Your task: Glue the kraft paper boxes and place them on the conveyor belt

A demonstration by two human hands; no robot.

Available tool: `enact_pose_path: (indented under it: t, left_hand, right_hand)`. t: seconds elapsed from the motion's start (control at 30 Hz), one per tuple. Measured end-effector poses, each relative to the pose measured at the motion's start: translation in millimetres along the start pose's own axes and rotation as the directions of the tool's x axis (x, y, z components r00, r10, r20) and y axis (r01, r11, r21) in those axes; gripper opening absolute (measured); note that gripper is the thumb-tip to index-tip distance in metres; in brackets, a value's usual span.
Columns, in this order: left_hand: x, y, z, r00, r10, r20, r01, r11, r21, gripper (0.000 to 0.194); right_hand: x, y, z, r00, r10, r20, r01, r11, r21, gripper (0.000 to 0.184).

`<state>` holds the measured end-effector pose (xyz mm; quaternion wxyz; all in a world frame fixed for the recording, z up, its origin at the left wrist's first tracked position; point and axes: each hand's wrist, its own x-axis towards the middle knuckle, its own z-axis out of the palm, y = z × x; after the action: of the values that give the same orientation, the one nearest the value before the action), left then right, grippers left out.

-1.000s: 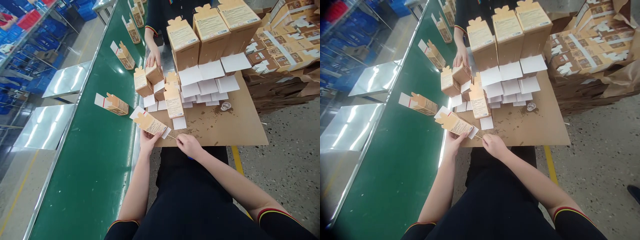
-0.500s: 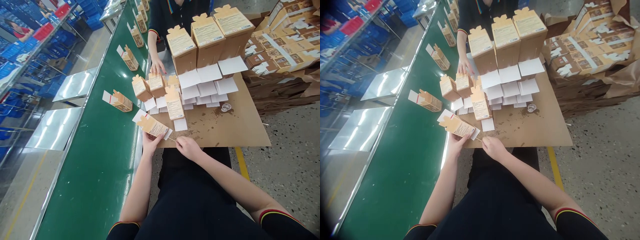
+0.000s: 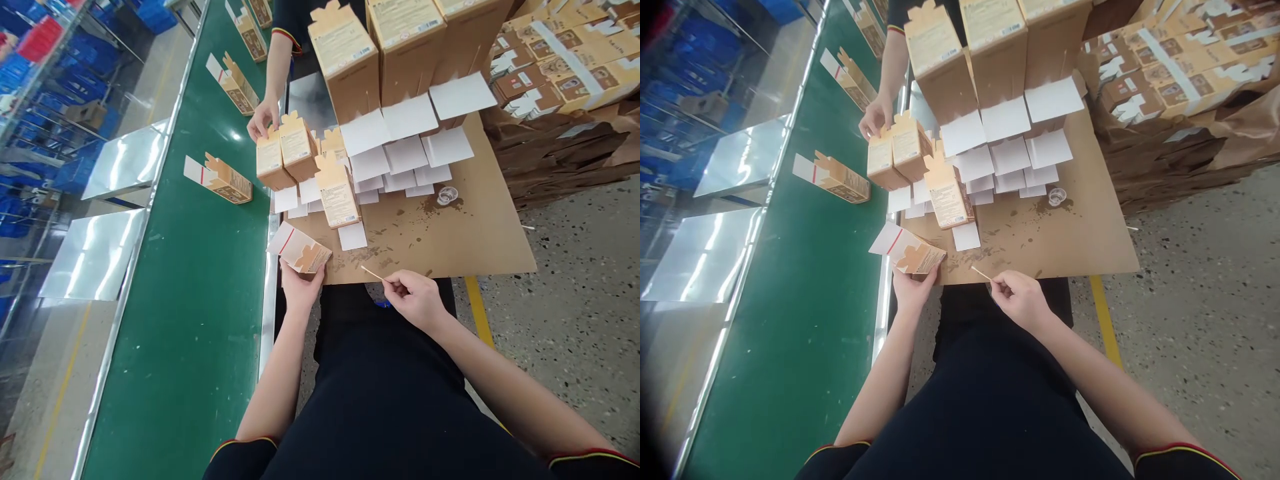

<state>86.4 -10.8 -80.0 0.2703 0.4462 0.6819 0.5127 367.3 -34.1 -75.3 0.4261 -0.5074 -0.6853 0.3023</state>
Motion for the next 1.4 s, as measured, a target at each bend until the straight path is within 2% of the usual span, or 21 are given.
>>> enact_pose_path:
  t: [0.1, 0.17, 0.27, 0.37, 0.5, 0.63, 0.7, 0.73, 0.8, 0.83, 0.87, 0.93, 0.97, 1.0, 1.03, 1.07, 1.13, 1.2, 1.23, 1.3, 1.4]
  left_hand:
    - [1, 2, 1.6, 1.000, 0.029, -0.009, -0.029, 0.999, 0.016, 0.074]
    - [4, 5, -7.2, 0.999, 0.042, -0.023, -0.040, 0.996, 0.076, 0.072]
    - [14, 9, -39.9, 0.986, 0.031, -0.163, 0.000, 0.982, 0.189, 0.078]
    - [28, 8, -86.1, 0.937, 0.036, -0.348, 0.021, 0.987, 0.159, 0.093]
    - [45, -6, -135.8, 0.923, -0.006, -0.385, 0.026, 0.998, 0.049, 0.104]
    - [47, -24, -153.7, 0.918, -0.175, -0.357, 0.204, 0.978, 0.046, 0.105]
    - [36, -26, -153.2, 0.882, -0.192, -0.430, 0.232, 0.972, 0.041, 0.106]
    - [29, -24, -151.0, 0.851, -0.152, -0.503, 0.209, 0.976, 0.057, 0.103]
    - [14, -15, -141.6, 0.781, 0.007, -0.625, 0.100, 0.986, 0.136, 0.088]
    - [9, -9, -133.4, 0.769, 0.087, -0.633, 0.027, 0.985, 0.168, 0.076]
    - [6, -1, -122.1, 0.794, 0.138, -0.593, -0.046, 0.985, 0.168, 0.064]
    - [13, 15, -88.8, 0.919, 0.122, -0.375, -0.117, 0.992, 0.035, 0.048]
    - [21, 23, -67.1, 0.972, 0.069, -0.224, -0.086, 0.994, -0.070, 0.045]
    - [32, 30, -43.0, 0.998, 0.003, -0.068, -0.015, 0.986, -0.168, 0.045]
    - [45, 36, -17.8, 0.996, -0.063, 0.055, 0.074, 0.969, -0.236, 0.048]
    - [58, 42, 7.3, 0.984, -0.122, 0.133, 0.155, 0.949, -0.274, 0.050]
    - [81, 50, 51.6, 0.946, -0.231, 0.227, 0.294, 0.907, -0.302, 0.056]
    - [93, 55, 81.0, 0.908, -0.304, 0.288, 0.390, 0.865, -0.316, 0.063]
    - [95, 56, 88.6, 0.894, -0.321, 0.312, 0.418, 0.846, -0.329, 0.067]
    - [88, 57, 89.7, 0.880, -0.319, 0.352, 0.443, 0.818, -0.368, 0.073]
    - [64, 53, 65.9, 0.857, -0.280, 0.433, 0.461, 0.794, -0.397, 0.075]
  right_hand:
    - [-5, -4, -2, 1.000, -0.013, -0.001, 0.013, 1.000, -0.003, 0.024]
    - [-7, -4, -3, 1.000, -0.018, 0.015, 0.019, 1.000, -0.017, 0.024]
    - [-9, 0, -8, 1.000, 0.030, -0.003, -0.031, 0.998, -0.047, 0.025]
    - [-9, 5, -15, 0.996, 0.065, -0.055, -0.068, 0.997, -0.047, 0.026]
    - [-3, 7, -18, 0.993, 0.062, -0.097, -0.067, 0.997, -0.048, 0.026]
    - [4, 5, -17, 0.994, 0.030, -0.102, -0.034, 0.999, -0.031, 0.027]
    - [3, 6, -21, 0.992, 0.020, -0.124, -0.022, 1.000, -0.021, 0.026]
    - [2, 7, -24, 0.990, 0.030, -0.141, -0.034, 0.999, -0.027, 0.025]
    - [-2, 10, -32, 0.980, 0.076, -0.185, -0.088, 0.995, -0.056, 0.026]
    - [-4, 12, -36, 0.973, 0.104, -0.207, -0.121, 0.990, -0.071, 0.027]
    - [-6, 14, -39, 0.966, 0.126, -0.227, -0.147, 0.986, -0.080, 0.029]
    - [-7, 17, -43, 0.957, 0.135, -0.258, -0.160, 0.984, -0.078, 0.031]
    - [-6, 18, -45, 0.955, 0.123, -0.269, -0.147, 0.987, -0.070, 0.032]
    - [-5, 19, -46, 0.955, 0.105, -0.278, -0.128, 0.990, -0.065, 0.033]
    - [-4, 19, -46, 0.954, 0.087, -0.285, -0.110, 0.992, -0.065, 0.033]
    - [-3, 19, -47, 0.953, 0.074, -0.294, -0.098, 0.993, -0.069, 0.033]
    - [-4, 18, -49, 0.949, 0.062, -0.310, -0.093, 0.992, -0.086, 0.032]
    - [-6, 17, -54, 0.941, 0.048, -0.336, -0.089, 0.990, -0.107, 0.030]
    - [-7, 18, -59, 0.934, 0.039, -0.354, -0.087, 0.989, -0.120, 0.029]
    - [-4, 20, -72, 0.917, 0.028, -0.398, -0.098, 0.983, -0.157, 0.029]
    - [17, 29, -101, 0.905, 0.018, -0.425, -0.130, 0.963, -0.236, 0.026]
